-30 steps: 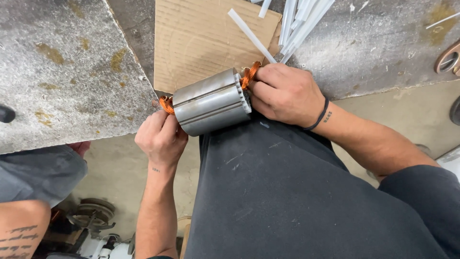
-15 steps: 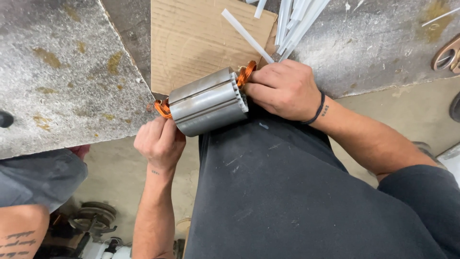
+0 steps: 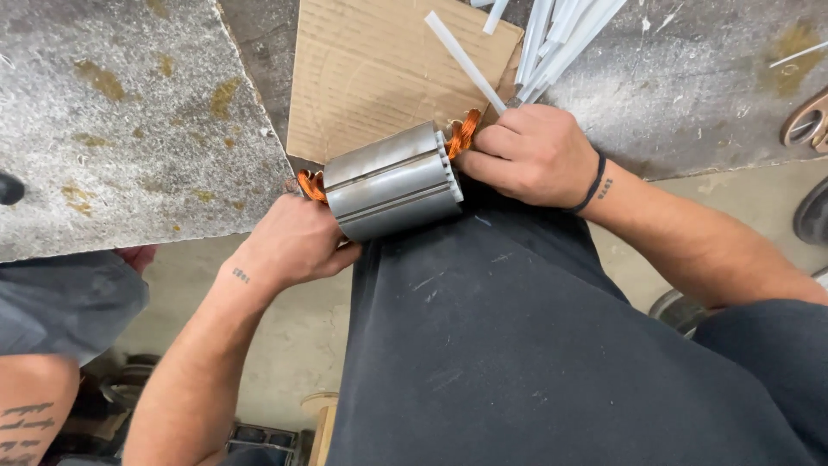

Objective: Organizing a motor stator and insulation strips on a repair workbench.

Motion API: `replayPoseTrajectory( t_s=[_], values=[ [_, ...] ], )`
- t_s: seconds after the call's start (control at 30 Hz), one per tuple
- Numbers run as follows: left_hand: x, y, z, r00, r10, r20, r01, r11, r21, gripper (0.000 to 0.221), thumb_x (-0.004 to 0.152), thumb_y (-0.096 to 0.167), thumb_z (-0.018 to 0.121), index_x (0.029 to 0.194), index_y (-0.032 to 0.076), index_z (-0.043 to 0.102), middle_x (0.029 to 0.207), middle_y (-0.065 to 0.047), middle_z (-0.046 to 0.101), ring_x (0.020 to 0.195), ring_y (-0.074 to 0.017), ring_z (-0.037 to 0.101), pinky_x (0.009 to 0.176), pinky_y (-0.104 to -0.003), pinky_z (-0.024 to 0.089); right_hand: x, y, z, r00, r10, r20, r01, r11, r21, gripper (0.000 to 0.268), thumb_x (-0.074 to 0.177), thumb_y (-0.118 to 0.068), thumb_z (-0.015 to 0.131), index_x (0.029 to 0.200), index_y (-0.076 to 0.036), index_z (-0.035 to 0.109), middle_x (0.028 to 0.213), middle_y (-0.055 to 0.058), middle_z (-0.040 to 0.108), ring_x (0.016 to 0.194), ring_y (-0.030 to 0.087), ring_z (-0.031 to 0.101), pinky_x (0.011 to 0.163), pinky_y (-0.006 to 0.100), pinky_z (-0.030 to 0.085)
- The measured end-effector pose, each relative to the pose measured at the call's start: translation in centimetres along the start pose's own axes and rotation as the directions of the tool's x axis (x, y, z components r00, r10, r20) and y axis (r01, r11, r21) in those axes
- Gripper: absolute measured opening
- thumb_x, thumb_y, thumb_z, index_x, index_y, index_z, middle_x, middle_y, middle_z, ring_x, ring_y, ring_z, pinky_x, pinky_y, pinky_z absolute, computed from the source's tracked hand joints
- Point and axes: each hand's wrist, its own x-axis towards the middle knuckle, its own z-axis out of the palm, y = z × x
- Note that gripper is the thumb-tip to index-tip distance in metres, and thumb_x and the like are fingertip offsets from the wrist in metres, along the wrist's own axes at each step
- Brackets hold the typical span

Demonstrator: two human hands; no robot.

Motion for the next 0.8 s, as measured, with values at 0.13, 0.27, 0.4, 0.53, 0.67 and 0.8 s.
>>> replayPoseTrajectory(
  t_s=[0.13, 0.27, 0.4, 0.53, 0.67, 0.8],
  values=[
    [0.6, -0.4, 1.3, 0.996, 0.089, -0.028, -0.085, 0.989, 0.123, 0.052, 0.087, 0.045, 0.065, 0.052, 0.009, 0.050, 0.044, -0.013, 0.049, 0.047, -0.0427, 0.061, 0.049, -0.052, 0.051, 0.3, -0.4, -0.2, 0.999, 0.034, 0.026, -0.034, 0.999, 0.002, 0.038, 0.114, -0.028, 0.041, 0.091, -0.016, 0.069, 0.073, 0.001, 0.046, 0.062, 0.019, 0.053, 0.056, 0.031, 0.045],
    [1.1, -0.3, 1.5, 0.991, 0.101, -0.092, -0.087, 0.986, 0.143, 0.051, 0.085, 0.053, 0.065, 0.053, 0.016, 0.049, 0.043, -0.008, 0.050, 0.045, -0.0357, 0.062, 0.050, -0.049, 0.053, -0.3, -1.1, 0.2, 0.994, 0.107, 0.015, -0.107, 0.994, -0.008, 0.036, 0.112, -0.031, 0.046, 0.089, -0.017, 0.069, 0.071, 0.000, 0.045, 0.059, 0.018, 0.052, 0.055, 0.030, 0.045],
    [0.4, -0.9, 3.6, 0.988, 0.057, -0.145, -0.032, 0.985, 0.169, 0.051, 0.079, 0.054, 0.071, 0.050, 0.018, 0.048, 0.042, -0.006, 0.048, 0.044, -0.0348, 0.062, 0.048, -0.049, 0.053, -0.6, -1.3, 0.5, 0.991, 0.130, 0.018, -0.130, 0.992, -0.004, 0.034, 0.111, -0.031, 0.049, 0.088, -0.017, 0.070, 0.070, 0.000, 0.048, 0.059, 0.018, 0.053, 0.055, 0.030, 0.045],
    [0.7, -0.2, 3.0, 0.988, -0.002, -0.156, 0.031, 0.983, 0.182, 0.050, 0.082, 0.054, 0.069, 0.051, 0.020, 0.050, 0.042, -0.004, 0.049, 0.044, -0.0321, 0.063, 0.049, -0.046, 0.053, -0.5, -1.0, 0.1, 0.991, 0.129, 0.036, -0.130, 0.991, 0.032, 0.034, 0.111, -0.029, 0.048, 0.090, -0.014, 0.069, 0.071, 0.001, 0.048, 0.060, 0.019, 0.055, 0.054, 0.030, 0.046],
    [0.6, 0.1, 2.7, 0.997, -0.063, -0.051, 0.071, 0.979, 0.191, 0.050, 0.080, 0.058, 0.068, 0.053, 0.018, 0.057, 0.046, -0.005, 0.056, 0.050, -0.0304, 0.068, 0.054, -0.045, 0.055, -0.3, -0.9, -1.1, 0.976, 0.170, 0.136, -0.181, 0.981, 0.072, 0.021, 0.106, -0.024, 0.059, 0.091, -0.015, 0.072, 0.073, 0.001, 0.056, 0.064, 0.019, 0.060, 0.058, 0.031, 0.048],
    [-0.1, 0.1, 3.8, 0.987, -0.113, -0.116, 0.123, 0.989, 0.088, 0.041, 0.090, 0.045, 0.069, 0.072, 0.013, 0.051, 0.062, -0.008, 0.055, 0.053, -0.0347, 0.058, 0.042, -0.046, 0.044, 1.0, 1.8, -3.6, 0.955, 0.270, 0.119, -0.285, 0.950, 0.127, 0.024, 0.103, -0.009, 0.063, 0.091, -0.008, 0.084, 0.068, 0.005, 0.074, 0.059, 0.014, 0.069, 0.049, 0.023, 0.048]
  ],
)
